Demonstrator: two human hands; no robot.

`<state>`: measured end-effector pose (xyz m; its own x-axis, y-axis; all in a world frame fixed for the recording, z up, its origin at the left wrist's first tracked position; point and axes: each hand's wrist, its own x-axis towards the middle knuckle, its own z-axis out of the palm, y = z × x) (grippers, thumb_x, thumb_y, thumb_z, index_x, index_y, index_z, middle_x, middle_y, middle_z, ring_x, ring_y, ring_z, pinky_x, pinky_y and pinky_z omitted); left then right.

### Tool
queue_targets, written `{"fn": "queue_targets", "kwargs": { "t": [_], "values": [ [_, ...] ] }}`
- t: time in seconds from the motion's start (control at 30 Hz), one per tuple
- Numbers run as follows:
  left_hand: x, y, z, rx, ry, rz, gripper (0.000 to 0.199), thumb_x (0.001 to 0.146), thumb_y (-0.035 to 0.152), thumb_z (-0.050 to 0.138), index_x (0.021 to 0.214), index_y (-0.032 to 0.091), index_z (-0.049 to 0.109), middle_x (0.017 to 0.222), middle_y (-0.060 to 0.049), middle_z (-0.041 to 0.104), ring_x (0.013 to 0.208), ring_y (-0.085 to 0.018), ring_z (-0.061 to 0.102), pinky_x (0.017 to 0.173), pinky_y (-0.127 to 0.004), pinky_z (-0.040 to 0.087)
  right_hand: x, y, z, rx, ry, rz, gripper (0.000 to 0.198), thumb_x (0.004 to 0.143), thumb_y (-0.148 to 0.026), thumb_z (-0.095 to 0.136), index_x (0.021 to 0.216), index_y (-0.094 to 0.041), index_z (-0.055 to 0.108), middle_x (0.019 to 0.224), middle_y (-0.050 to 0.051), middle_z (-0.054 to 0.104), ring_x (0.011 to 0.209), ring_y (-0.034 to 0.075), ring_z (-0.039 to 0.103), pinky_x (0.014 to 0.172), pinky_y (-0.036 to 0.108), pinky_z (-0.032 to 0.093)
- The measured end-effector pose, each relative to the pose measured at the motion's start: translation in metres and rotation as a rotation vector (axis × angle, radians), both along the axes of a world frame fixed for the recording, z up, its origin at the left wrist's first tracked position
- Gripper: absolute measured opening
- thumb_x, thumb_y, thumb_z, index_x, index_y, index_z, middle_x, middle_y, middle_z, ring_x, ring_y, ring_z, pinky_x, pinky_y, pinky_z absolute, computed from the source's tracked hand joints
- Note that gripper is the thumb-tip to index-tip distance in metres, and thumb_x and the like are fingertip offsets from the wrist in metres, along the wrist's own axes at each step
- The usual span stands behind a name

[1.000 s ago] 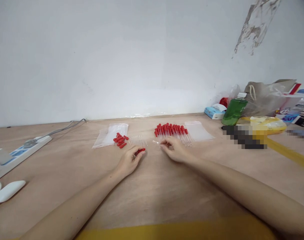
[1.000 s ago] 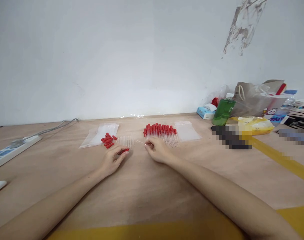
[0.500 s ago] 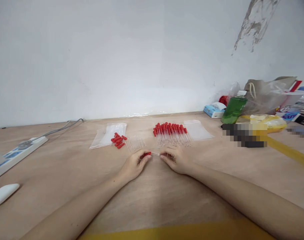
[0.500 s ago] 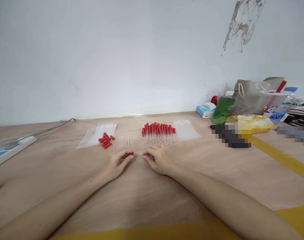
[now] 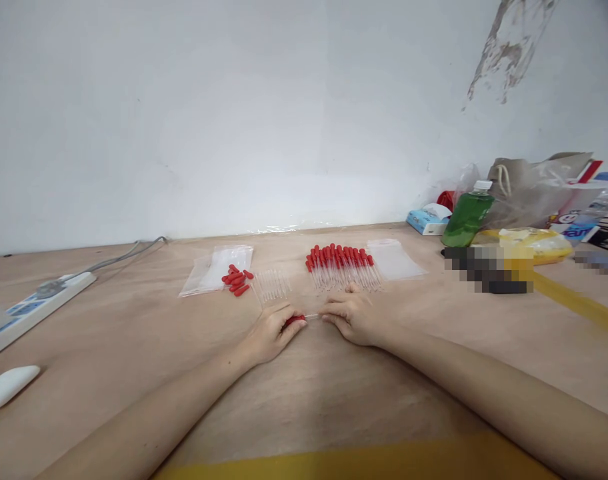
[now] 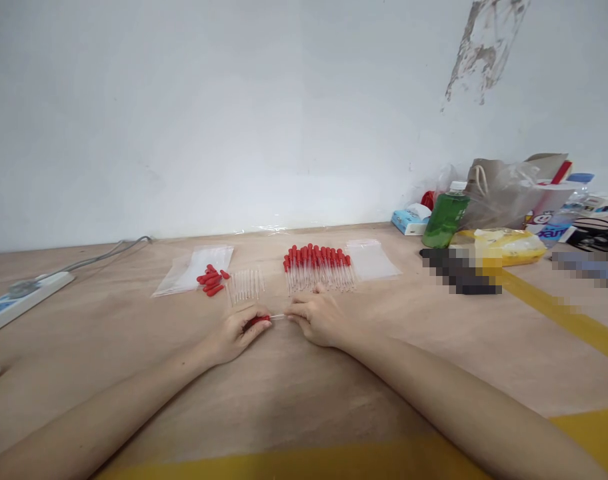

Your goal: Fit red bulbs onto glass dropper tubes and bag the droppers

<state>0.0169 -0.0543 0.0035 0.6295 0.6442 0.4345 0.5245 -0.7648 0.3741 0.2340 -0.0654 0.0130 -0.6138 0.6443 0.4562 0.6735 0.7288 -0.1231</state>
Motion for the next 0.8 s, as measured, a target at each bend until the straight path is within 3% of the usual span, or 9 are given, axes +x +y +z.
{"fn": "queue_targets", "kwargs": {
  "t": [0.23,0.57,0.8],
  "values": [
    [0.001,0.0,0.0,0.027,0.06,-0.047,0.018,0.087,0.027,0.041,0.083,0.016,0.055,0.074,-0.003,0.056,0.068,-0.013,0.051,0.063,-0.025,0.04,-0.01,-0.003,-0.005,0.026,-0.002,-0.036,0.025,0.087,-0.02,0.038,0.073,-0.016,0.058,0.071,0.003,0.06,0.061,0.012,0.045,0.067,0.03,0.022],
    [-0.001,0.004,0.0,0.069,0.143,-0.094,0.021,0.088,0.027,0.037,0.086,0.016,0.054,0.078,-0.004,0.057,0.072,-0.014,0.052,0.065,-0.025,0.042,-0.023,-0.003,-0.01,-0.177,0.024,-0.062,0.033,0.09,-0.023,0.032,0.068,-0.017,0.056,0.066,0.0,0.065,0.058,0.011,0.051,0.07,0.03,0.025],
    [-0.001,0.006,-0.002,0.165,0.16,-0.12,0.02,0.088,0.025,0.038,0.092,0.017,0.056,0.083,-0.005,0.058,0.076,-0.015,0.053,0.069,-0.026,0.043,-0.022,0.002,-0.009,-0.462,0.173,-0.035,0.038,0.091,-0.028,0.029,0.069,-0.018,0.058,0.07,0.001,0.063,0.065,0.013,0.055,0.069,0.026,0.035]
  ]
}}
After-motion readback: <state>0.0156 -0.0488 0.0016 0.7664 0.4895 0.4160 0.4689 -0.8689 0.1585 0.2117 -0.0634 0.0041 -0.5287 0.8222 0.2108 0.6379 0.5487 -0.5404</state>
